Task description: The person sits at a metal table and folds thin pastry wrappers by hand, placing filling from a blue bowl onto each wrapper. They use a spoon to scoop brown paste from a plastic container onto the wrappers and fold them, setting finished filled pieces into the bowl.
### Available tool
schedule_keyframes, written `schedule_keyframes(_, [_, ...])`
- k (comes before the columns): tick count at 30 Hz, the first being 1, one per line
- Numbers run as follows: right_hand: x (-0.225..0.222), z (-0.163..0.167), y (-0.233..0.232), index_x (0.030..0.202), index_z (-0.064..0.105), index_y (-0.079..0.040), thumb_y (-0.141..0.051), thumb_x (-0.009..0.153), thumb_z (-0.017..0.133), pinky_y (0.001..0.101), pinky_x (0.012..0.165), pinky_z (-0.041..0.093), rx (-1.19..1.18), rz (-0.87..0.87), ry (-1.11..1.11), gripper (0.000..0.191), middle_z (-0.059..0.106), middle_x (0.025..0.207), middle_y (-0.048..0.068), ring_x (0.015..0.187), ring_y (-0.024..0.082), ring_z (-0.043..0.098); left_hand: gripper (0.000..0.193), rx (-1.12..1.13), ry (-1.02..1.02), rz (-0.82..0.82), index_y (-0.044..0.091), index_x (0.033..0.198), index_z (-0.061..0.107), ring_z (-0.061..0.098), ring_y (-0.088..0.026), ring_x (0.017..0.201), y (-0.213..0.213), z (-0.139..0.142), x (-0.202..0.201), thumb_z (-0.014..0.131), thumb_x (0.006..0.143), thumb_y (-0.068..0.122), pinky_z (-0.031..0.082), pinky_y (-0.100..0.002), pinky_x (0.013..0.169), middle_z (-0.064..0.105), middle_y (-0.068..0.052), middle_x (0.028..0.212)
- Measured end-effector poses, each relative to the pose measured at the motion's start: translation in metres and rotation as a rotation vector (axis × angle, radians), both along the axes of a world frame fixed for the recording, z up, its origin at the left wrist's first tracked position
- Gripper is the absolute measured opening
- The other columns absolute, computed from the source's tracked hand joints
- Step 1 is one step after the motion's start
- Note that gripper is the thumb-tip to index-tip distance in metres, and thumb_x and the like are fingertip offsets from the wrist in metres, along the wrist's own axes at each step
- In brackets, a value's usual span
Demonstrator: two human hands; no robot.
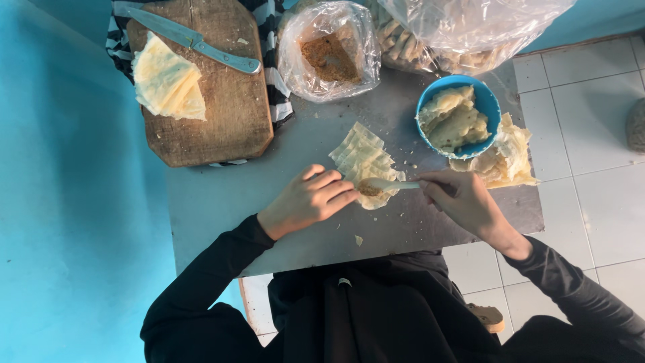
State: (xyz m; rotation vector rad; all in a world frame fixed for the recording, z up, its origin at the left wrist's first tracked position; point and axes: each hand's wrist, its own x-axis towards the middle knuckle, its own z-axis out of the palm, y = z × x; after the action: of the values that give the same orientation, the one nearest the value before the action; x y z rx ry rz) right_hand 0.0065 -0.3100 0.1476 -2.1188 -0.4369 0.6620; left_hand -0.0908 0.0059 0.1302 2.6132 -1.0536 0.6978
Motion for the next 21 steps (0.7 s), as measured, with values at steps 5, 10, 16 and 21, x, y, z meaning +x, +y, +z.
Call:
schedule_keyframes(5, [0.0,-0.011,-0.004,0.12,0.074,0.0,-0.009,0.095,0.063,0.0235,0.059,0.054,0.02,0.012,-0.029,0.029,0.074,0.082,0.004,0.07,0.007,0.068,0.018,-0.179,0.142,0.042,0.014,0.111,0.074,0.063,-0.016,0.104,-0.01,-0.006,0.001,0.076,0.094,0.02,0.044,-0.037,0.096,0.068,0.006,0.111])
schedule_keyframes(10, [-0.002,-0.02,-0.006,0.121,0.073,0.0,-0.009,0.097,0.063,0.0246,0.062,0.054,0.063,0.015,-0.064,0.028,0.073,0.081,0.005,0.07,0.008,0.066,0.015,-0.116,0.088,0.043,0.017,0.104,0.075,0.063,-0.016,0.099,-0.012,-0.009,0.0,0.078,0.09,0.02,0.044,-0.037,0.093,0.07,0.005,0.108])
schedule_keyframes(16, [-0.008,-0.018,-0.003,0.12,0.074,-0.004,-0.002,0.095,0.064,0.0284,0.063,0.055,0.076,0.051,-0.343,0.027,0.071,0.082,0.005,0.07,0.013,0.067,0.015,-0.155,0.072,0.099,0.016,0.106,0.075,0.063,-0.015,0.095,-0.015,-0.01,-0.003,0.079,0.092,0.021,0.045,-0.035,0.09,0.07,0.005,0.104])
schedule_keyframes(21, [-0.015,-0.015,-0.006,0.118,0.074,-0.003,0.006,0.085,0.068,0.0324,0.07,0.057,0.101,0.109,-0.571,0.035,0.071,0.094,0.009,0.083,0.02,0.071,0.017,-0.228,0.097,0.131,0.016,0.106,0.075,0.064,-0.014,0.09,-0.019,-0.011,-0.005,0.081,0.091,0.02,0.044,-0.035,0.086,0.072,0.006,0.098])
